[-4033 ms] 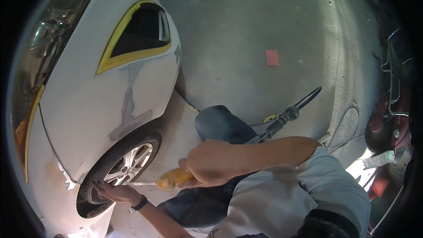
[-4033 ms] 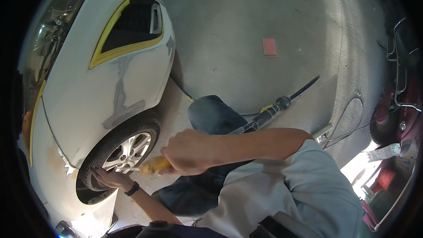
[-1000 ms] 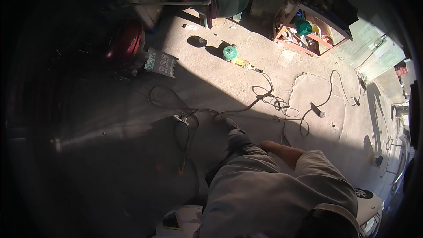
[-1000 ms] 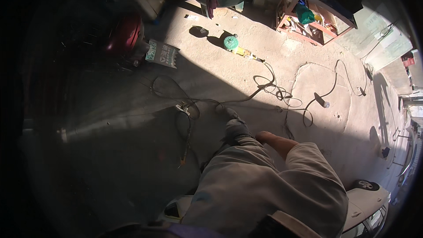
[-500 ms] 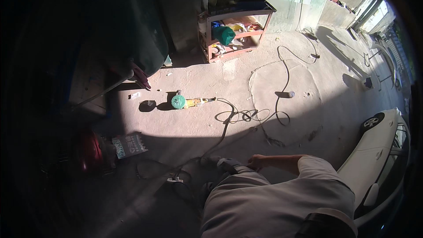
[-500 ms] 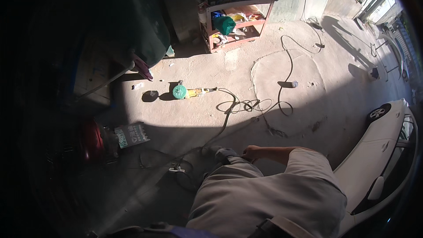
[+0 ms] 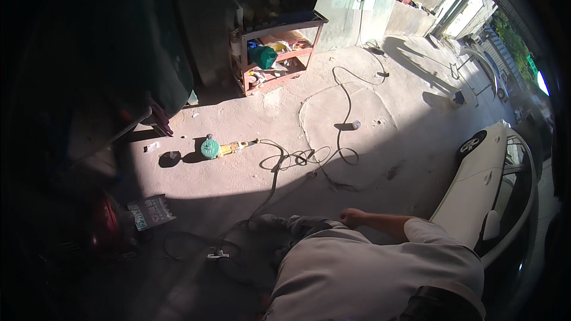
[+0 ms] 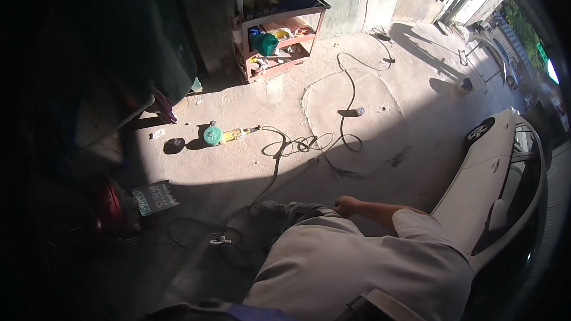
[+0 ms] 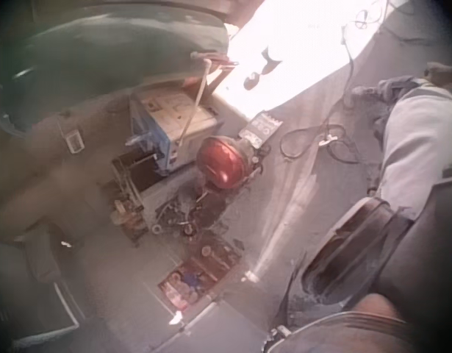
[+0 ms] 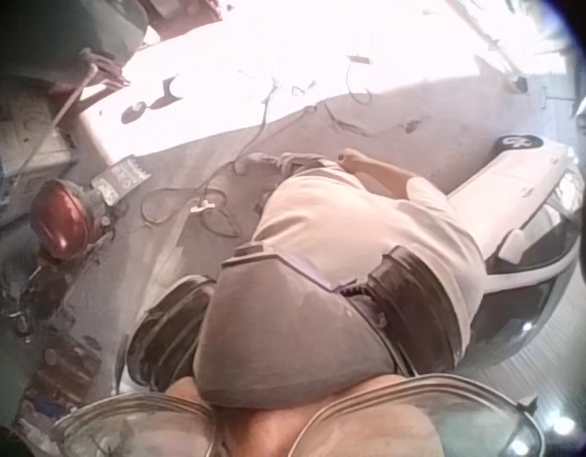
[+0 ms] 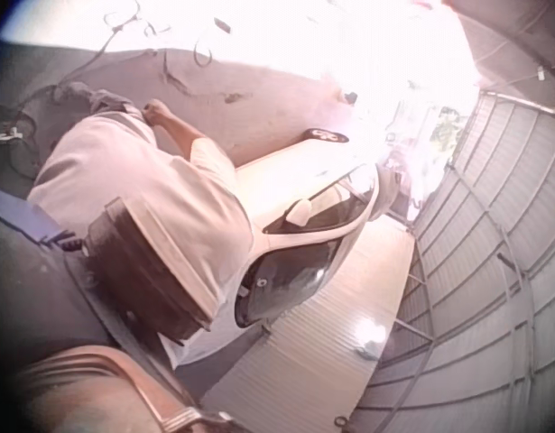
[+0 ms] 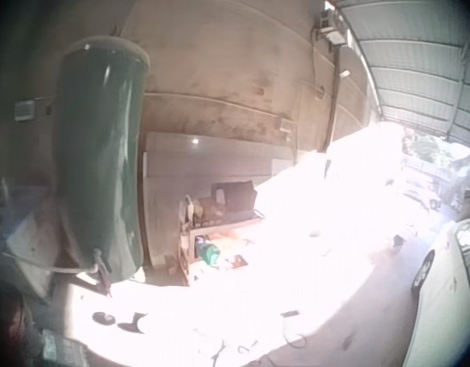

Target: The person uses a yellow pry tool to push out a dent on the front bumper of a white car. They then walk to a tool rack, select a socket wrench, and use it to tighten a bolt on the bumper. Finally, they return to the pry tool and continue working on the dent.

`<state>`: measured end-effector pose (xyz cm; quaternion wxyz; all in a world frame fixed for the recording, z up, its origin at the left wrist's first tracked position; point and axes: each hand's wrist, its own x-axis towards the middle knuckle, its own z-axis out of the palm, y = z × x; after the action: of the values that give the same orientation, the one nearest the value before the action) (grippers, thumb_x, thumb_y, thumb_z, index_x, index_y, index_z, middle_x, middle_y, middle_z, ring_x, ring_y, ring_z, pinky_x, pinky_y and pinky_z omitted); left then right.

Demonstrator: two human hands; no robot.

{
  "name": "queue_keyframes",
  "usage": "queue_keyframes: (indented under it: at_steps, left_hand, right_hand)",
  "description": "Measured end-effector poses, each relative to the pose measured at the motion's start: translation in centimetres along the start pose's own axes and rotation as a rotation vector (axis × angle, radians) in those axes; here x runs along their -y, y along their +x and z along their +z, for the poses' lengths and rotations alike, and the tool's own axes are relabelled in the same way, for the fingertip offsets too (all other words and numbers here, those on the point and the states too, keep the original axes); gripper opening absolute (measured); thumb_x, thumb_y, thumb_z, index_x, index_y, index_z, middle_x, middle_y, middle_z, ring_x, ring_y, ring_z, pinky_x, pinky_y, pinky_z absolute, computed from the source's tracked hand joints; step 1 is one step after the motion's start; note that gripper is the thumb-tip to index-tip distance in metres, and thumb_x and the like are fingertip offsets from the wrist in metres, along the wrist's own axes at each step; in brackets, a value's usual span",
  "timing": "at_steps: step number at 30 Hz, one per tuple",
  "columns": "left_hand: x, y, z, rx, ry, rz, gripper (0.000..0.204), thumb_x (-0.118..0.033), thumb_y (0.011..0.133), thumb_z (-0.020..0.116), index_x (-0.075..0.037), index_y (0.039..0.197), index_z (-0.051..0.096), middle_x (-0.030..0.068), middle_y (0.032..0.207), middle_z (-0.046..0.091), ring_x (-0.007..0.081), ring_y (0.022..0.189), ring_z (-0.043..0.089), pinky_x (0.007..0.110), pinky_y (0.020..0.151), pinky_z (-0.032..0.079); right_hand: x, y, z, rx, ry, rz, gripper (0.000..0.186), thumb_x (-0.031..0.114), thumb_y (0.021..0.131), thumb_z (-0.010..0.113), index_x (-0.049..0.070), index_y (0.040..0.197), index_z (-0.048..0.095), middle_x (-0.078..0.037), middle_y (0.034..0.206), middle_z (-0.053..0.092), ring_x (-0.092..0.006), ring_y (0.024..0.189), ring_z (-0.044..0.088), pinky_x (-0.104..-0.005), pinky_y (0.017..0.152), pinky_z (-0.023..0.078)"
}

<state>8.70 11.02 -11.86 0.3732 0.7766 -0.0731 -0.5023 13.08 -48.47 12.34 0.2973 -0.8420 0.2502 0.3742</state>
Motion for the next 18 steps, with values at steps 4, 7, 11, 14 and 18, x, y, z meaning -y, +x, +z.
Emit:
queue_keyframes:
  at_steps: [4, 7, 11, 14, 18]
  left_hand:
    - [0.9, -2.1, 0.6, 0.060, -0.023, 0.064, 0.044, -0.038, 0.092, 0.066, -0.005, 0.121, 0.072, 0.0231, 0.118, 0.071, 0.0393, 0.111, 0.067, 0.046, 0.099, 0.050]
    - [0.6, -3.2, 0.2, 0.056, 0.009, 0.052, 0.046, -0.037, 0.091, 0.067, -0.004, 0.122, 0.072, 0.0235, 0.120, 0.071, 0.0389, 0.112, 0.067, 0.046, 0.099, 0.050]
    - [-1.1, -2.9, -0.3, -0.016, 0.068, -0.013, 0.044, -0.035, 0.092, 0.065, -0.003, 0.122, 0.071, 0.0241, 0.120, 0.071, 0.0388, 0.112, 0.067, 0.047, 0.097, 0.051]
    - [-3.7, -1.5, 0.2, -0.117, 0.000, -0.032, 0.040, -0.033, 0.094, 0.063, -0.002, 0.118, 0.072, 0.0247, 0.119, 0.071, 0.0396, 0.111, 0.068, 0.047, 0.095, 0.052]
    - [-9.3, 1.2, 1.3, -0.194, 0.055, -0.125, 0.039, -0.033, 0.094, 0.063, -0.002, 0.117, 0.072, 0.0246, 0.117, 0.071, 0.0394, 0.109, 0.068, 0.047, 0.093, 0.053]
  right_hand:
    - [-3.9, -2.9, -0.6, 0.030, -0.093, 0.098, 0.036, 0.037, 0.089, 0.066, 0.008, 0.108, 0.077, -0.013, 0.092, 0.078, -0.0279, 0.086, 0.075, -0.0406, 0.081, 0.058]
    - [-5.3, -2.6, -1.0, 0.101, 0.068, 0.245, 0.036, 0.035, 0.087, 0.068, 0.010, 0.111, 0.078, -0.013, 0.102, 0.078, -0.0282, 0.092, 0.075, -0.0390, 0.086, 0.059]
    - [-6.5, 1.2, -0.5, 0.101, 0.021, 0.142, 0.031, 0.032, 0.086, 0.069, 0.010, 0.107, 0.078, -0.014, 0.101, 0.077, -0.0292, 0.092, 0.075, -0.0401, 0.085, 0.059]
    - [-8.0, 5.7, -0.8, 0.096, -0.192, -0.119, 0.027, 0.029, 0.088, 0.068, 0.007, 0.100, 0.078, -0.015, 0.102, 0.077, -0.0327, 0.092, 0.074, -0.0418, 0.084, 0.059]
    - [-12.2, 11.7, -6.3, 0.124, -0.366, -0.337, 0.029, 0.028, 0.081, 0.071, 0.010, 0.104, 0.078, -0.016, 0.107, 0.075, -0.0343, 0.098, 0.072, -0.0443, 0.087, 0.057]
